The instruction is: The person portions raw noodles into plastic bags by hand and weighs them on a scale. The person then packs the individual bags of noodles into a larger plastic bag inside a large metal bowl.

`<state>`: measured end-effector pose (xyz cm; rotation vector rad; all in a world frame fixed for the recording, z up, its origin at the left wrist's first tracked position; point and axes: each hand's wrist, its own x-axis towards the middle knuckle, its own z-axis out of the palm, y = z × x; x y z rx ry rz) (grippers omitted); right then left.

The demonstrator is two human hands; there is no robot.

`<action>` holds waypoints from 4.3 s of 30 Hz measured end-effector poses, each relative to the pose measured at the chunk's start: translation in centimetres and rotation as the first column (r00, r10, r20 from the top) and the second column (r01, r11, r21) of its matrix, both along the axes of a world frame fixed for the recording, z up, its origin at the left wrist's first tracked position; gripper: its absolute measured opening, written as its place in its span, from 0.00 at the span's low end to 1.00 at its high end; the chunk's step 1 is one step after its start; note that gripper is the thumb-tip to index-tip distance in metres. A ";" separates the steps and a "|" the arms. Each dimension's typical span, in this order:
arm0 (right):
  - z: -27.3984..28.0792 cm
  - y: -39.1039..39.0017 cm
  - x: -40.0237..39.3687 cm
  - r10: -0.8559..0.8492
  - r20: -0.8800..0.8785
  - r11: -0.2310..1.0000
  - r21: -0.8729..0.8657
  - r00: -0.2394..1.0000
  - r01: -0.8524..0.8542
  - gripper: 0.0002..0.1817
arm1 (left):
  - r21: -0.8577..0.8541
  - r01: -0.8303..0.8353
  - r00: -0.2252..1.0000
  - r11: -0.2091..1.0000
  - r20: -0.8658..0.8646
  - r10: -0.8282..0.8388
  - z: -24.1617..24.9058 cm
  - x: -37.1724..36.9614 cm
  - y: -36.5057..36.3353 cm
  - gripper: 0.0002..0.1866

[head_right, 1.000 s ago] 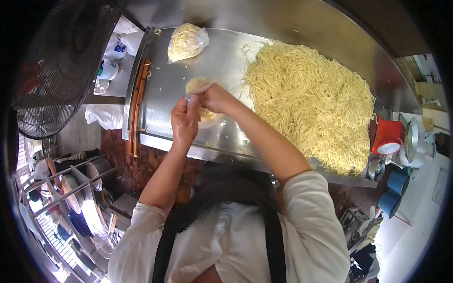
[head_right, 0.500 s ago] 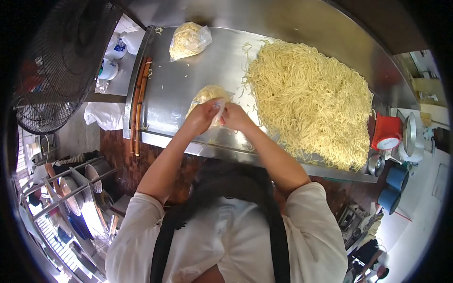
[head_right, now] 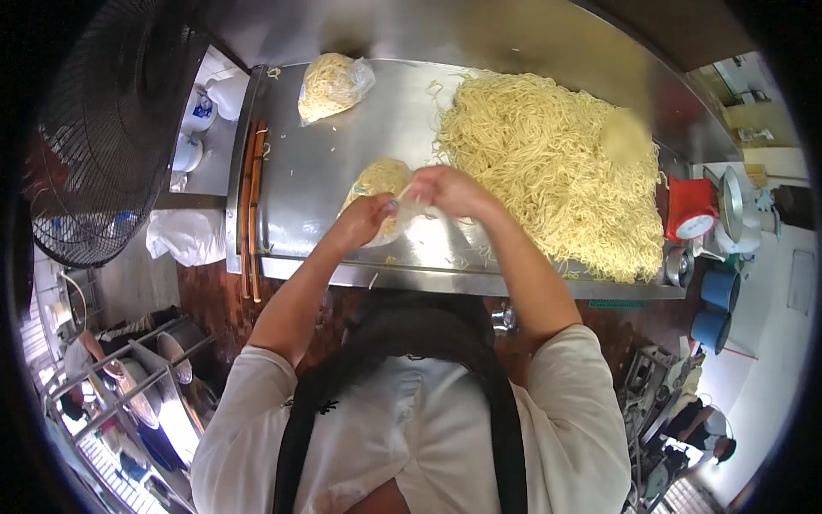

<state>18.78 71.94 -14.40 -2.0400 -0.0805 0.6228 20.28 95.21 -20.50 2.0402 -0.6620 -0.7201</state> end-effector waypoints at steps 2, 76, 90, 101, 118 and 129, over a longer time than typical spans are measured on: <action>1.7 -2.6 0.6 -0.200 -0.123 0.977 0.044 0.972 0.207 0.09 | -0.022 -0.141 0.988 0.990 0.059 0.143 -1.1 0.1 1.7 0.14; 1.8 -57.9 -54.1 -0.869 0.328 0.449 0.210 0.370 0.868 0.11 | -0.112 0.073 0.654 0.991 0.755 0.037 8.2 -18.6 -76.8 0.12; 4.6 -47.4 -35.1 -0.589 0.323 0.795 0.069 0.741 0.602 0.14 | 0.149 -0.236 0.863 0.960 0.487 0.137 -4.3 -6.5 -44.7 0.13; 5.9 -32.0 -10.9 -0.536 0.374 0.841 0.311 0.757 0.442 0.23 | -0.496 -0.124 0.988 0.859 0.017 0.153 17.2 -5.6 -42.3 0.10; 7.2 -34.8 -15.2 -0.778 0.200 0.584 0.581 0.596 0.567 0.14 | -0.548 -0.030 0.993 0.836 -0.110 -0.036 13.7 -7.1 -48.6 0.20; 14.2 -45.2 -15.8 -0.705 0.092 0.402 0.869 0.704 0.288 0.09 | -0.454 -0.105 0.993 0.885 -0.098 0.068 10.4 -12.1 -52.1 0.24</action>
